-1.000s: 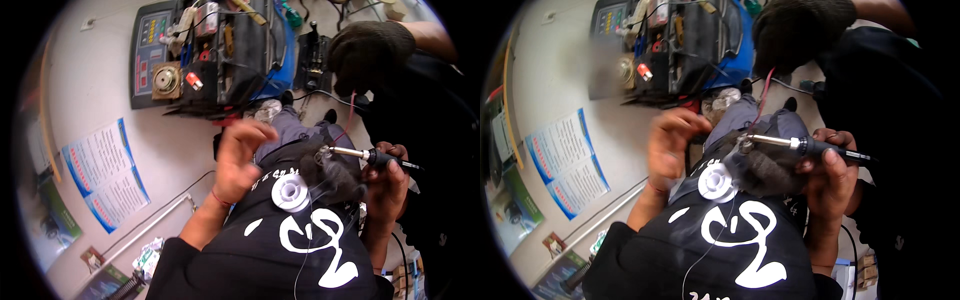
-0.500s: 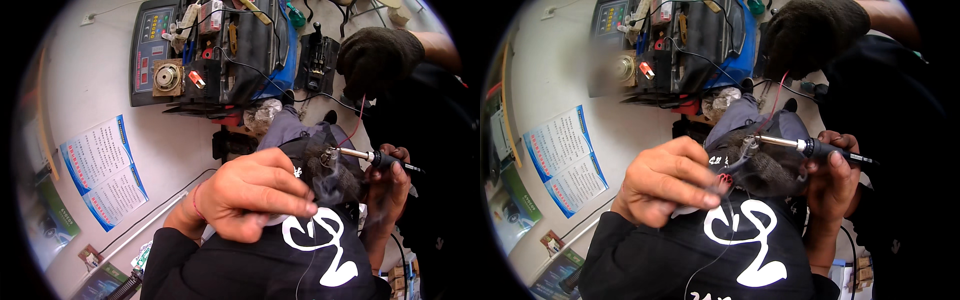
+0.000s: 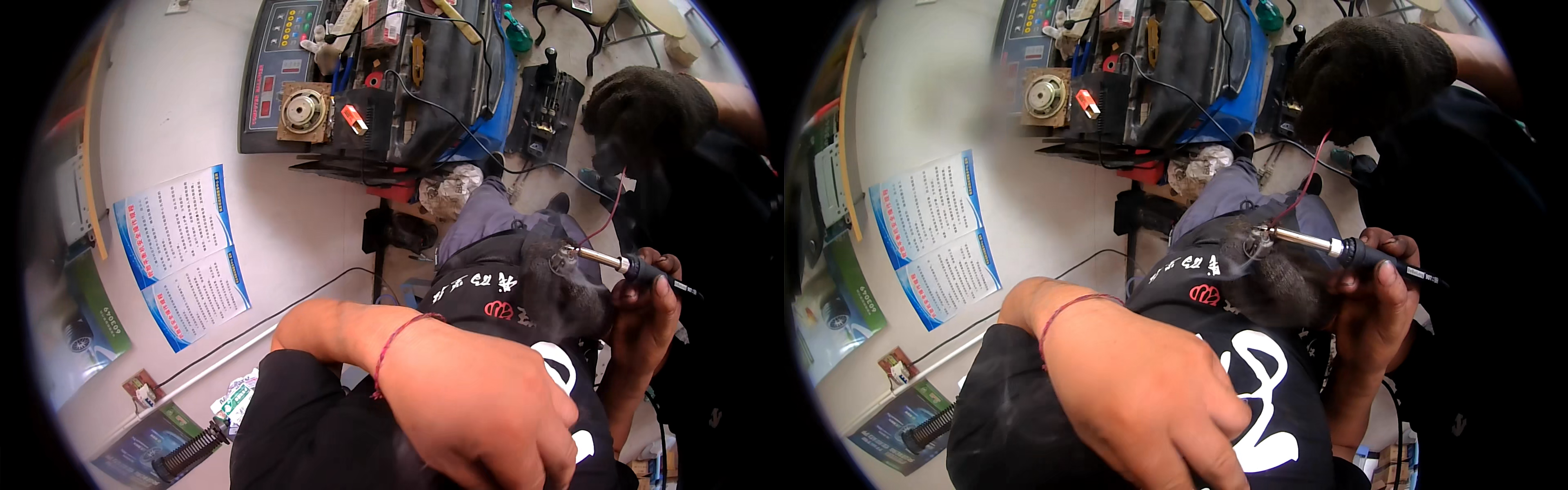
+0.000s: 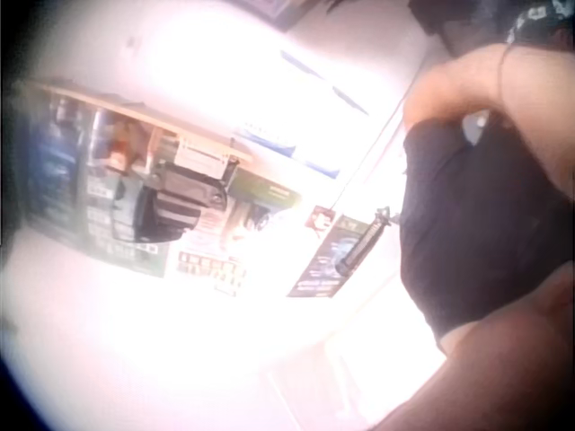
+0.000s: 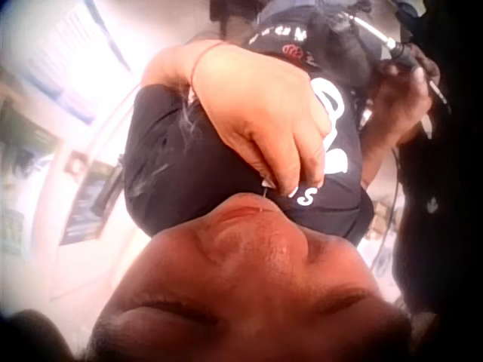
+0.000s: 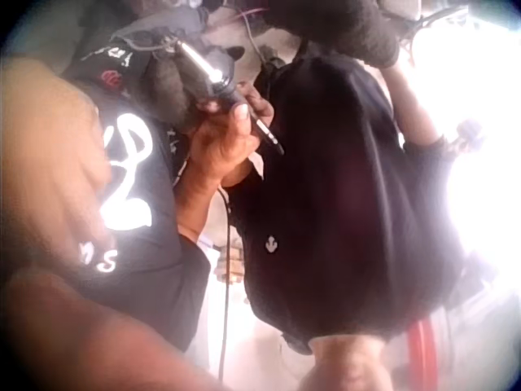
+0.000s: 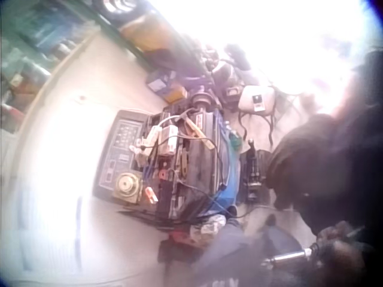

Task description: The person uses a soldering iron and solder wire to join wires to a small electronic component held in a gloved hand. They repeatedly apply heat and solder to the connection points, generating smoke, and briefly inspect the joint before continuing the process.

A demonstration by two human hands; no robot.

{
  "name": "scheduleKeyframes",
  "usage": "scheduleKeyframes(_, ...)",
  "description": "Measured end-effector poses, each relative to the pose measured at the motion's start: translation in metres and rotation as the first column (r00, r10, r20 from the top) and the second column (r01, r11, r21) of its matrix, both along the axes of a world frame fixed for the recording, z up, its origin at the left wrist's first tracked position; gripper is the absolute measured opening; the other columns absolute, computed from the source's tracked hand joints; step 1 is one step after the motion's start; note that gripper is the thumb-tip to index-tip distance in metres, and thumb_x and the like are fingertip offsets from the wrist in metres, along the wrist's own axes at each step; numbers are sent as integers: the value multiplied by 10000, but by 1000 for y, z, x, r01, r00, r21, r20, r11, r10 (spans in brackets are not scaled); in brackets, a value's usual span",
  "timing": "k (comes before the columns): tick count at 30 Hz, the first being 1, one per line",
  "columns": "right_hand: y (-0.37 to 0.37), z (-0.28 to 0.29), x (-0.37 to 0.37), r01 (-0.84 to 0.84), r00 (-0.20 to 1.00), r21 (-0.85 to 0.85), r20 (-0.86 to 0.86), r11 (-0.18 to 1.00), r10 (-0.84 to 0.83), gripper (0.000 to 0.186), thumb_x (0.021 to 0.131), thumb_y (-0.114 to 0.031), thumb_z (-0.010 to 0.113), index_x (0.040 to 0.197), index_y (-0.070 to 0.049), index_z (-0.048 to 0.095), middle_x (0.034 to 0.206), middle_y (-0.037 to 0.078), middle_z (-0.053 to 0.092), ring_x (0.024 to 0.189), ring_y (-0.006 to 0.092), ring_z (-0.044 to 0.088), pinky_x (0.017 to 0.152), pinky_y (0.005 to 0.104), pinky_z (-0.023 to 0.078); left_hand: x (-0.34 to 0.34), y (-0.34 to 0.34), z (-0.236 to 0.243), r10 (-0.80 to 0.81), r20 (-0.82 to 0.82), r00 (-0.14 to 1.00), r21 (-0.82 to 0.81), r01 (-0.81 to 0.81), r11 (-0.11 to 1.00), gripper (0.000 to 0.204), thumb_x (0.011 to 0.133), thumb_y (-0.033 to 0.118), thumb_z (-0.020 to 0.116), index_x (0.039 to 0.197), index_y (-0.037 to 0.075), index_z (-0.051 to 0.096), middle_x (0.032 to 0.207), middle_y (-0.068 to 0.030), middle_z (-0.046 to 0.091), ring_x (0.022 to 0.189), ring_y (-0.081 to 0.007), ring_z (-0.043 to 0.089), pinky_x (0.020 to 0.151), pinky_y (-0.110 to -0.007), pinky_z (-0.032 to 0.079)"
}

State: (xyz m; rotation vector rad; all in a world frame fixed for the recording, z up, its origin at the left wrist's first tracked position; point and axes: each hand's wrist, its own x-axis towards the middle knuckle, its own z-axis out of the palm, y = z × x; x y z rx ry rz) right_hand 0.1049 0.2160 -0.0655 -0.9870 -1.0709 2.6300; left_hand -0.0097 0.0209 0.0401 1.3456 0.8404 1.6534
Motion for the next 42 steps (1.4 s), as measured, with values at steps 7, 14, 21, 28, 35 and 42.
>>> scheduleKeyframes(7,4,-1,1,-11,1000,-42,-30,999,10,420,860,-175,686,1153,-7,435,1102,188,521,736,179,621,710,322,573,-11,-27,-18,133,192,972,-113,-112,987,156,928,127,720,1019,4,748,902,-119,716,786,-298,613,612,-375,502)
scheduleKeyframes(14,6,-5,7,13,995,-64,-94,998,-19,389,868,-149,679,1144,-4,446,1102,199,527,709,193,643,684,346,589,-13,-62,-12,571,-528,629,-385,-776,500,115,723,-29,748,784,34,674,743,-65,691,755,-251,649,684,-337,504)
scheduleKeyframes(21,4,-3,9,-32,995,-17,-97,999,30,359,910,-205,647,1148,-36,438,1113,150,502,729,134,585,641,282,518,6,-51,-18,495,-816,299,-136,-931,339,261,629,-70,701,859,45,651,799,-64,680,775,-234,605,700,-330,499)
scheduleKeyframes(28,3,-4,11,-35,991,-10,-133,999,33,357,921,-198,648,1163,-32,445,1130,158,506,738,137,607,658,297,546,14,-48,-10,425,-847,319,-110,-888,447,235,626,0,652,843,46,575,803,-107,669,799,-257,600,662,-335,516)
scheduleKeyframes(35,3,-6,11,-8,987,-88,-161,996,-6,336,908,-122,638,1156,-1,447,1107,209,533,732,194,648,689,339,592,19,-40,-6,413,-851,324,-99,-871,481,250,622,-7,692,842,55,592,812,-86,678,772,-258,603,648,-329,514)
scheduleKeyframes(42,3,-6,12,-39,992,-15,-123,999,37,358,917,-185,649,1160,-17,446,1142,189,517,712,160,630,660,316,581,21,-36,-11,428,-849,309,-97,-888,449,267,611,-12,727,845,61,622,814,-55,688,745,-258,614,638,-338,513)
